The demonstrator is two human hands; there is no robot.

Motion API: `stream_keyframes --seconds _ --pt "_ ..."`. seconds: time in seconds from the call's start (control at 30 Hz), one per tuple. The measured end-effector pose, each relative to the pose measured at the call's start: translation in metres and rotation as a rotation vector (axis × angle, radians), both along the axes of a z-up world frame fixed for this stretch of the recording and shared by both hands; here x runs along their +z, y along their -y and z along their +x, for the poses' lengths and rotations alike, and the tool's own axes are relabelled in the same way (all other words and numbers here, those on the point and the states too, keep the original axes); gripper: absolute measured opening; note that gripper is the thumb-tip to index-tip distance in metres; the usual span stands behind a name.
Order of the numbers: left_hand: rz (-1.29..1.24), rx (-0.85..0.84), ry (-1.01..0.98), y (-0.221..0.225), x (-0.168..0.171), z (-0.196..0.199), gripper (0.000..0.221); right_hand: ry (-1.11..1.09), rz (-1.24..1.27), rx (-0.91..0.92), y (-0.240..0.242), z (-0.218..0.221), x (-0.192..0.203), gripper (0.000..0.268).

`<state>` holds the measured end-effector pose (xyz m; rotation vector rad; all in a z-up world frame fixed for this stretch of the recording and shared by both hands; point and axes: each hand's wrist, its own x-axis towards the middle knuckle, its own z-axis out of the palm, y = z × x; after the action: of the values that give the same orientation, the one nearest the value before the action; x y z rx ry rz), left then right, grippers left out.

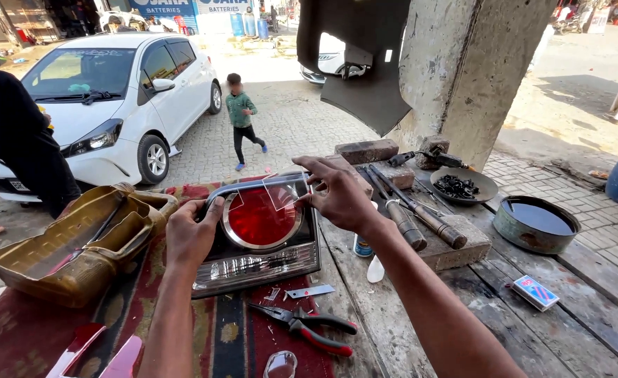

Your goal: Repairing a car tail light by fitting and adjusting a clear plastic lens onto the assembly at a workbench.

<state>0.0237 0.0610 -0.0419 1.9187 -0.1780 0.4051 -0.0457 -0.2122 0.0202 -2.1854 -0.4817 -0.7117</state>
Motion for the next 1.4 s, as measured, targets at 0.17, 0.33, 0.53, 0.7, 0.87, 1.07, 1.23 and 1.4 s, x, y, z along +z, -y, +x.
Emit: stream_keyframes --seconds 0.17,0.33,0.53,0.7,0.87,1.07,1.23,1.4 --pt "0.056 0.246 0.346 0.027 0.011 0.006 0.019 -0.052 0.051 0.047 0.001 -0.007 0.003 0.072" --pt "-0.386 -0.215 0.306 0.072 0.058 -0.055 0.026 -0.174 0.291 0.187 0.007 -0.014 0.015 0.068" --pt "-0.617 -0.539 0.215 0.091 0.063 -0.073 0.049 -0.299 0.657 0.403 0.007 -0.031 0.02 0.054" --pt "-0.559 -0.466 0.27 0.096 0.054 -0.059 0.042 -0.301 0.781 0.476 0.017 -0.011 0.002 0.052" --pt "-0.578 -0.411 0.275 0.097 0.051 -0.055 0.032 -0.3 0.798 0.477 0.012 -0.009 0.003 0.052" --pt "-0.22 -0.202 0.381 0.077 0.047 -0.041 0.027 -0.231 0.763 0.403 0.009 -0.014 0.008 0.061" --pt "0.049 0.147 0.151 0.022 0.01 0.013 0.036 -0.123 0.668 0.298 0.016 0.003 -0.006 0.07" --pt "-0.342 -0.037 -0.14 0.018 0.018 -0.004 0.024 -0.052 0.56 0.211 0.006 0.021 -0.02 0.075"
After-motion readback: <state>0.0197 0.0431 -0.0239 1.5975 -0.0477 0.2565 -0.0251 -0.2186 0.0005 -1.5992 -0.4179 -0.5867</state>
